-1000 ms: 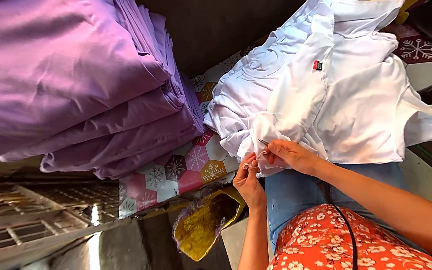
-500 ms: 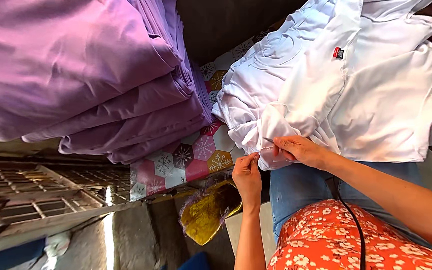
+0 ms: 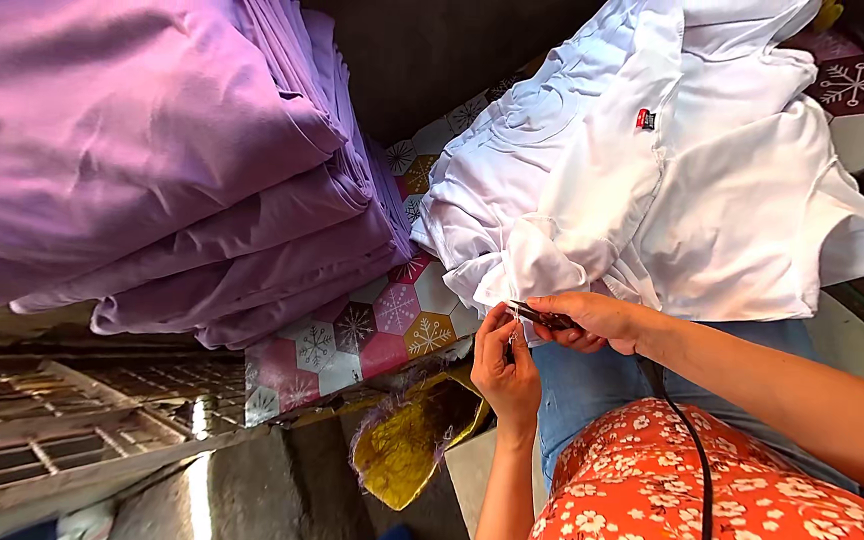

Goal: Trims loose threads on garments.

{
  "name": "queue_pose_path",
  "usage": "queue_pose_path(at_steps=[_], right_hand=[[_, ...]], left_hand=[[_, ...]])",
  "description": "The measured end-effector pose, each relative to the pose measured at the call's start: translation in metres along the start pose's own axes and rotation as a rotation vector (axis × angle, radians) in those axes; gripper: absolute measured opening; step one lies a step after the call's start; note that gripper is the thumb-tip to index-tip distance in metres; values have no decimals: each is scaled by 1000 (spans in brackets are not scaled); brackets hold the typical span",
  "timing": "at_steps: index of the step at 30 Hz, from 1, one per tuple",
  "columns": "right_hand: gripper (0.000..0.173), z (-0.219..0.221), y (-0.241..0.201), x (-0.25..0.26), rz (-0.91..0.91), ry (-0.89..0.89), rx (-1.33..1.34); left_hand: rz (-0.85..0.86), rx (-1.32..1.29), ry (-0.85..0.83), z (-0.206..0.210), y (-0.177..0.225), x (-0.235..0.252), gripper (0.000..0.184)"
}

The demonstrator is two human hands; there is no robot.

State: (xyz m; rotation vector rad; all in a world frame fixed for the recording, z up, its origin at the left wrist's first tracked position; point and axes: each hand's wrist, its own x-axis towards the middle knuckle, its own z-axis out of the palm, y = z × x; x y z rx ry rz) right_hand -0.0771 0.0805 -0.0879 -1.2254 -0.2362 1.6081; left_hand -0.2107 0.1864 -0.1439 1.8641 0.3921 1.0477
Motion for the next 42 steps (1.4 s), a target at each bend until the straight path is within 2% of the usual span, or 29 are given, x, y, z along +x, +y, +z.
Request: queue_pose_path(at_steps=[4,8,10,12,14,15,17,19,23,25,30,34,36,42], right_hand=[[45,-1,5,3,6,5,77],[45,6,9,2,-108,148,-17],[40,7,14,0,-353,317,-237],[28,3,26,6,-681,575,-644],[51,-2,33,19,-967,766,-1006],[46,-5,33,26,-1049,798,-1111],[20,-9,26,30,-1111,762,-1134],[13,-10,10,22,-987,633,-1023],[26,-11,-24,11,-604,465,-625],[28,-14,-31,11,-531,418,-456],[24,-18,-28,13,-505,396,-310],[22,-22,-26,12,-473,370,-225],[23,-23,-28,11,-453,359,-211],[24,-29,-32,9,-392,382,-232]], left_hand=[[29,46,-9,-1,-2,-1,12],[18,20,-3,-2,-2,0,12],[-28,-42,-1,-3,-1,2,12],[-81,-116,6,-5,2,6,11],[-140,-172,13,-6,7,11,7],[-163,-187,14,-7,9,15,6],[-179,-195,26,-7,8,25,6],[-172,-184,62,-4,3,35,6],[-127,-172,70,15,-7,43,8],[-124,-171,51,24,-7,45,9],[-260,-150,-53,30,1,52,7],[-355,-241,-128,25,-7,59,9],[-303,-240,-152,26,-12,57,8],[17,-34,-174,25,-17,66,13]])
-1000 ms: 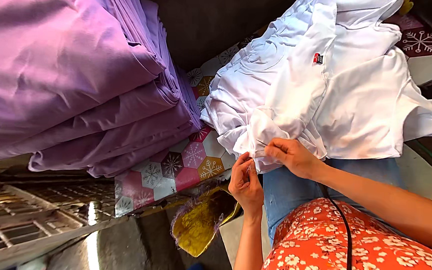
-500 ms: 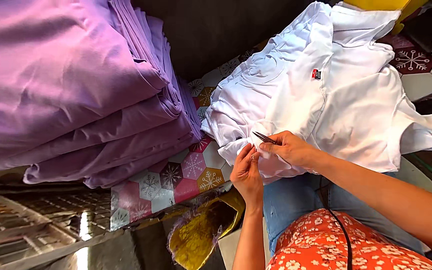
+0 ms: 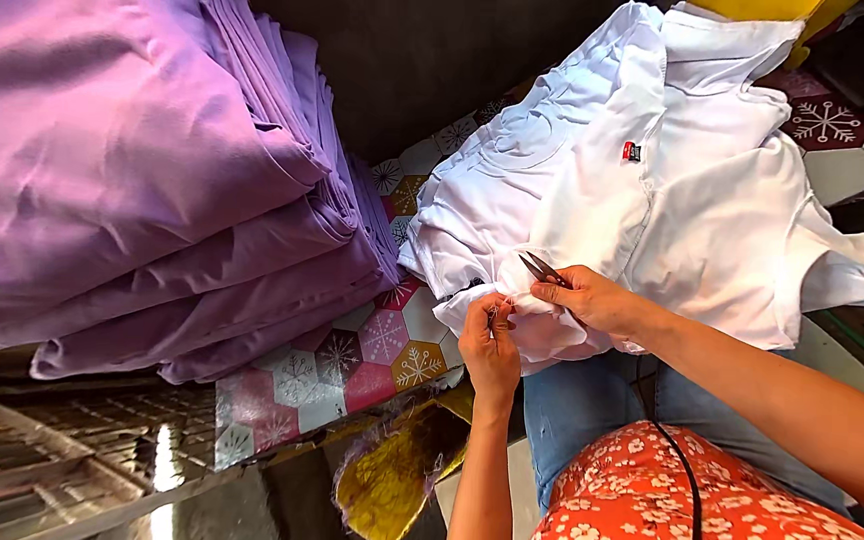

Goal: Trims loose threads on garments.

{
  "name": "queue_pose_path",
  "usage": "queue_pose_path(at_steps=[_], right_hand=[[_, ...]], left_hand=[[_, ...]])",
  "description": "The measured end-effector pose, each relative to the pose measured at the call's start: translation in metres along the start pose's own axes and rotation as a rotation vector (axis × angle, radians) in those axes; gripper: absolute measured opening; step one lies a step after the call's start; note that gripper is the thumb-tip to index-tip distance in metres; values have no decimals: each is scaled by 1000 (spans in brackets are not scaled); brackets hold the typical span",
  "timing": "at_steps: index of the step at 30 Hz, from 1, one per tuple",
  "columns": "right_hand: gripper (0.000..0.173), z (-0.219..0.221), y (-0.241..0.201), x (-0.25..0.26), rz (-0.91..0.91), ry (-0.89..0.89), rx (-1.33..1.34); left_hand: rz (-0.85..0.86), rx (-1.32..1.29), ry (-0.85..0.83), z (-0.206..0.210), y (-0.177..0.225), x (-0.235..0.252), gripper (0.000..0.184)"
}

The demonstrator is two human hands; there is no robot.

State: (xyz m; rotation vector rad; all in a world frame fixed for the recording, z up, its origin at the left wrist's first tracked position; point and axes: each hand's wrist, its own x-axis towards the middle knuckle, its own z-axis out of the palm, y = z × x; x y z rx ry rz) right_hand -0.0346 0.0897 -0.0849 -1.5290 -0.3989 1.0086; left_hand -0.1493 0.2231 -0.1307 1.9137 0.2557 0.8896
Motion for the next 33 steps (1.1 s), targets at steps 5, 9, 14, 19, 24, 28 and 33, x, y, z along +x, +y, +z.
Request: queue_pose_path(at_steps=[5,9,14,19,24,28,33], right_hand=[[24,-3,-3,-2,-81,36,-89],[42,-2,-3,-17,-486,222,-477],[49,-5,-16,-28,-321,34,-785],[52,-16,-24,-22,-275,29,-882],[55,-18,-30,-18,-440,82,-1124],[51,-14,-48,-22,-448,43,-1271],[48,-2,-72,-30,-369,-17,-1399]], left_hand=[[106,178,-72,-1,-3,12,19],[168,211,-104,-5,-6,21,21],[192,243,-105,-5,-3,25,21],[224,248,-113,-5,-1,25,21],[238,302,-147,-6,6,25,22],[234,295,-145,-5,8,24,20],[263,280,-129,-4,8,25,20]])
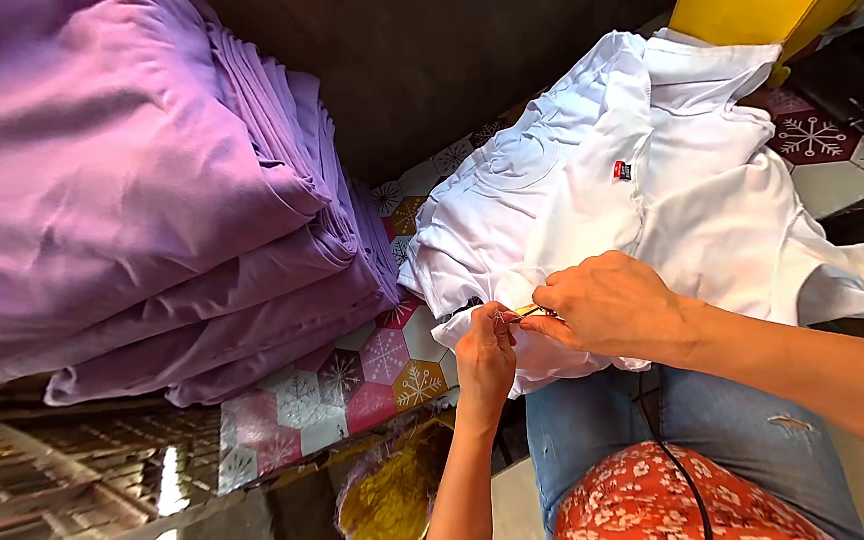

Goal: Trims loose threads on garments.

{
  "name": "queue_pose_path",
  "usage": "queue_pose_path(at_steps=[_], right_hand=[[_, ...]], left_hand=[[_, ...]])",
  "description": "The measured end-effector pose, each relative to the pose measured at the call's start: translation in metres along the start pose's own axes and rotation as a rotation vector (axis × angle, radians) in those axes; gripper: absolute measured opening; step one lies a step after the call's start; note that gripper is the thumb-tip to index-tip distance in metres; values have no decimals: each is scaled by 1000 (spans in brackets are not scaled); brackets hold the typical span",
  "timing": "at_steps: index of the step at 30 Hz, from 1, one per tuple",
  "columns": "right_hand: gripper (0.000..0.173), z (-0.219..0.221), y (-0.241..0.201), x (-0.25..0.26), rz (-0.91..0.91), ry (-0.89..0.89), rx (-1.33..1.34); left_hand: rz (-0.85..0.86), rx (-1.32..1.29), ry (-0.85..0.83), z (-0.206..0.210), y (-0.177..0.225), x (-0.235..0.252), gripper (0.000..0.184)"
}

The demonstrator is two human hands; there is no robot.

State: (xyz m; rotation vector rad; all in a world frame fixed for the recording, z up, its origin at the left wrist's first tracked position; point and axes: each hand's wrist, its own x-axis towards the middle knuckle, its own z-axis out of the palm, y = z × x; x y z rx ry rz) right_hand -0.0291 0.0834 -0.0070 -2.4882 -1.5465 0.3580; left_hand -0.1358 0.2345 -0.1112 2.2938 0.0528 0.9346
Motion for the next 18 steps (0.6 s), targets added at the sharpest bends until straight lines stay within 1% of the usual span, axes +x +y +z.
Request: queue_pose_path(at_steps=[2,5,7,8,10,11,13,14,15,16,17,18], right_hand=[[46,-1,-1,2,-9,-8,-12],[46,2,1,0,-5,45,-23],[47,13,7,0,49,143,72],[48,22,11,1,90,169,182],[49,43,17,4,145,120,506],[45,53,17,6,159,84,658],[25,68,14,8,179,56,889],[16,72,12,7,189,64,996],[10,75,12,7,195,70,1109],[7,78,14,7,194,58,1221],[4,80,15,7,183,31,1320],[2,80,16,7,176,8,1397]], left_hand=[[6,5,-2,0,0,0,20],[-22,-6,24,2,2,-1,20],[-97,-45,76,-4,5,-2,19],[-159,-65,105,-13,8,-3,19],[-310,-52,170,-42,13,-13,18],[-386,3,205,-60,13,-21,18],[-593,178,200,-98,3,-47,19],[-711,306,145,-116,-7,-63,18],[-833,463,34,-132,-19,-78,18],[-949,617,-125,-145,-31,-93,17],[-1058,720,-292,-153,-39,-103,22],[-1161,780,-439,-156,-45,-108,39]])
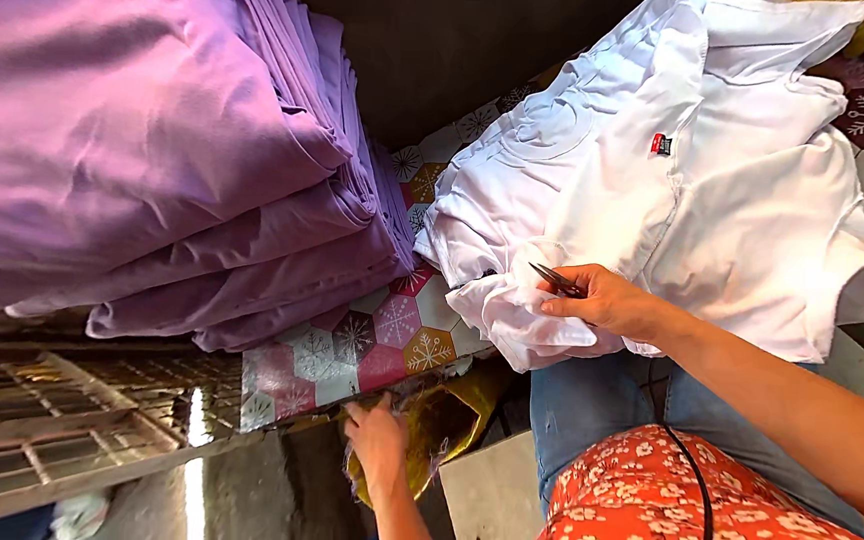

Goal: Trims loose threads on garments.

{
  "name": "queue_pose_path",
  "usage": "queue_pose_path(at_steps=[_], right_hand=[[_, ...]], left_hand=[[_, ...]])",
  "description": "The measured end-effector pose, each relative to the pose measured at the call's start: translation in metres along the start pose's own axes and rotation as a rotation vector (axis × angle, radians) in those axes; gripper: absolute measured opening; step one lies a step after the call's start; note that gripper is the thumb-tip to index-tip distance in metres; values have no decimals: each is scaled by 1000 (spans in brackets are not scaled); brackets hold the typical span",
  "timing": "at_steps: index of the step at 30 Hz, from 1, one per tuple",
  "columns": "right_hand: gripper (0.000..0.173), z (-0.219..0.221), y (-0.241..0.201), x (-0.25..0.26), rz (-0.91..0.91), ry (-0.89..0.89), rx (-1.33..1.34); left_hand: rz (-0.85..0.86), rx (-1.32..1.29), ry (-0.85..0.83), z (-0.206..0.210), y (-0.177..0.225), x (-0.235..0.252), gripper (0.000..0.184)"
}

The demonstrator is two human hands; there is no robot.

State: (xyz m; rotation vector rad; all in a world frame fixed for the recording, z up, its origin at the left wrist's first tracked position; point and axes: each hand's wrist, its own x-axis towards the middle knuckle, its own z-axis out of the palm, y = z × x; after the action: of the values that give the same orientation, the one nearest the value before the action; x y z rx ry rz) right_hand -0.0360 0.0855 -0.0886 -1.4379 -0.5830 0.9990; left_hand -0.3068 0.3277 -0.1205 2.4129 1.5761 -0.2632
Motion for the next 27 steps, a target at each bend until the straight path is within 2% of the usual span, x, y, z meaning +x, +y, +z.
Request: queue_pose_path(at_steps=[1,2,4,5,7,9,10,11,12,15,17,20,22,27], right_hand=[[4,-1,-1,0,9,-9,48],[5,-2,-3,0,10,-8,74],[7,-3,-5,0,-25,5,95],[8,-5,-5,0,-49,5,98],[13,-7,-6,-2,-90,-1,111],[17,-8,-8,-7,-99,7,125],[18,-9,-10,-9,-90,18,128],[19,-11,-12,-11,-88,34,125],[20,-13,-13,-12,-94,57,114],[17,-19,-15,-11,-162,164,-20],[10,-14,-14,-11,-277,308,-281],[17,1,-12,-17,-581,536,-558],[15,11,-12,-20,-715,564,-593],[10,19,-3,-8,-824,572,-809]], left_hand=[[-11,39,-38,0,2,-1,57],[88,-64,45,-4,10,-7,64],[399,-399,223,-14,49,-21,57],[540,-557,248,-15,75,-24,51],[763,-843,117,-10,126,-21,55],[890,-1032,-141,-2,163,-12,58],[914,-1094,-232,-1,176,-9,45],[910,-1155,-291,-3,184,-9,24],[866,-1224,-342,-6,188,-11,12],[708,-1366,-513,-19,189,-20,21],[639,-1387,-497,-21,190,-26,24],[582,-1393,-441,-23,190,-30,25],[580,-1391,-433,-23,190,-32,25],[635,-1345,-363,-22,193,-38,24]])
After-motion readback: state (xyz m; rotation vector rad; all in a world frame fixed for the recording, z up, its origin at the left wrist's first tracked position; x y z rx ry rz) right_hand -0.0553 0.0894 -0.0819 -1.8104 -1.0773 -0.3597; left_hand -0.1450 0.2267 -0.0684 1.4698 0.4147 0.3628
